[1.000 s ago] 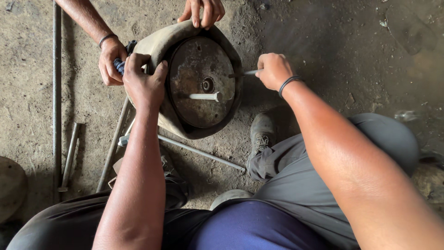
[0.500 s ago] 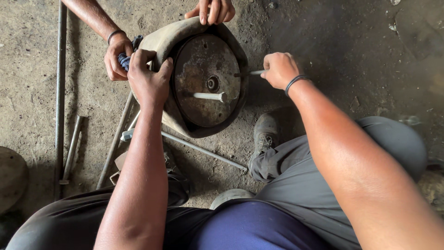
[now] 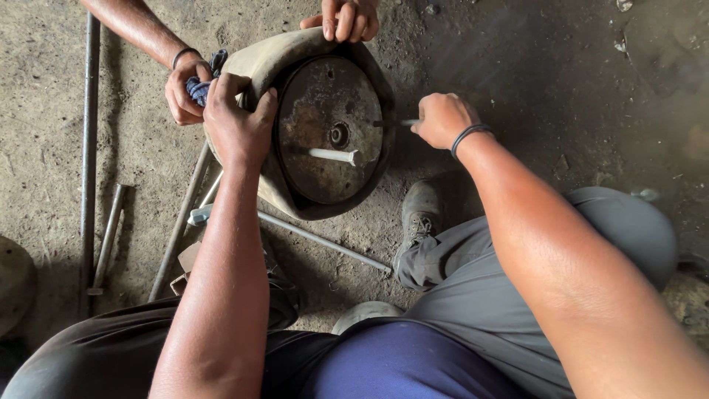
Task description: The person uses a hammer and a metal rod to strike and separate a circular metal component from a larger cylindrical housing. They then wipe the parts with a cloth and manipulate a smaller metal ring on the floor.
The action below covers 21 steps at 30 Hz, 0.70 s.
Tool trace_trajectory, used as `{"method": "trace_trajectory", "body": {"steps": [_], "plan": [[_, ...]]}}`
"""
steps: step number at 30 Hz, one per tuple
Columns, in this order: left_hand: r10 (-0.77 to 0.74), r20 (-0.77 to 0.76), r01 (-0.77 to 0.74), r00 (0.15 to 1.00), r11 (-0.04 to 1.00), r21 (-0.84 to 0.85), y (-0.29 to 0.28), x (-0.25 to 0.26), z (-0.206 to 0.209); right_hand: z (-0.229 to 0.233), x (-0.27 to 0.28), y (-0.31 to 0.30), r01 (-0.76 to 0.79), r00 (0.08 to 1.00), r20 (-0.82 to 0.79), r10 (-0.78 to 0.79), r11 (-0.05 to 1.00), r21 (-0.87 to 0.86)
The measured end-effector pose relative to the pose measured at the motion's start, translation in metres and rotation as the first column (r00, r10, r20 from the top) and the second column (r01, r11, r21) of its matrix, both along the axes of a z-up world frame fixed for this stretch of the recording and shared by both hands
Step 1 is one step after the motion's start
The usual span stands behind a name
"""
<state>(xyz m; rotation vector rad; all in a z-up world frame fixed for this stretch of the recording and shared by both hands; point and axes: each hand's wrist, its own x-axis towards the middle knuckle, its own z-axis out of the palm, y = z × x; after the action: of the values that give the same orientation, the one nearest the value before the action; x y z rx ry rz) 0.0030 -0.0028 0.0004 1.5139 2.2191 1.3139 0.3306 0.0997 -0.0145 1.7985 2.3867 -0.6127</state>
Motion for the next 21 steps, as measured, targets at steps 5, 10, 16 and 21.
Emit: {"method": "trace_trajectory", "body": {"steps": [5, 10, 16, 21], "plan": [[0.014, -0.004, -0.013, 1.0, 0.999, 0.031, 0.001, -0.004, -0.006, 0.015, -0.015, -0.014, -0.104, 0.993, 0.071, 0.096, 0.988, 0.118], [0.011, -0.001, -0.011, 1.0, 0.999, 0.033, 0.0, -0.005, -0.004, 0.019, -0.014, -0.012, -0.108, 0.993, 0.054, 0.102, 0.985, 0.131], [-0.005, 0.015, 0.005, 1.0, 1.0, 0.03, -0.002, 0.0, 0.002, 0.012, -0.012, -0.007, -0.105, 0.991, 0.086, 0.105, 0.994, 0.002], [-0.002, 0.034, 0.002, 0.999, 1.0, -0.005, -0.001, 0.002, 0.002, -0.004, -0.006, 0.005, 0.006, 1.0, 0.028, -0.002, 0.986, -0.169]]}}
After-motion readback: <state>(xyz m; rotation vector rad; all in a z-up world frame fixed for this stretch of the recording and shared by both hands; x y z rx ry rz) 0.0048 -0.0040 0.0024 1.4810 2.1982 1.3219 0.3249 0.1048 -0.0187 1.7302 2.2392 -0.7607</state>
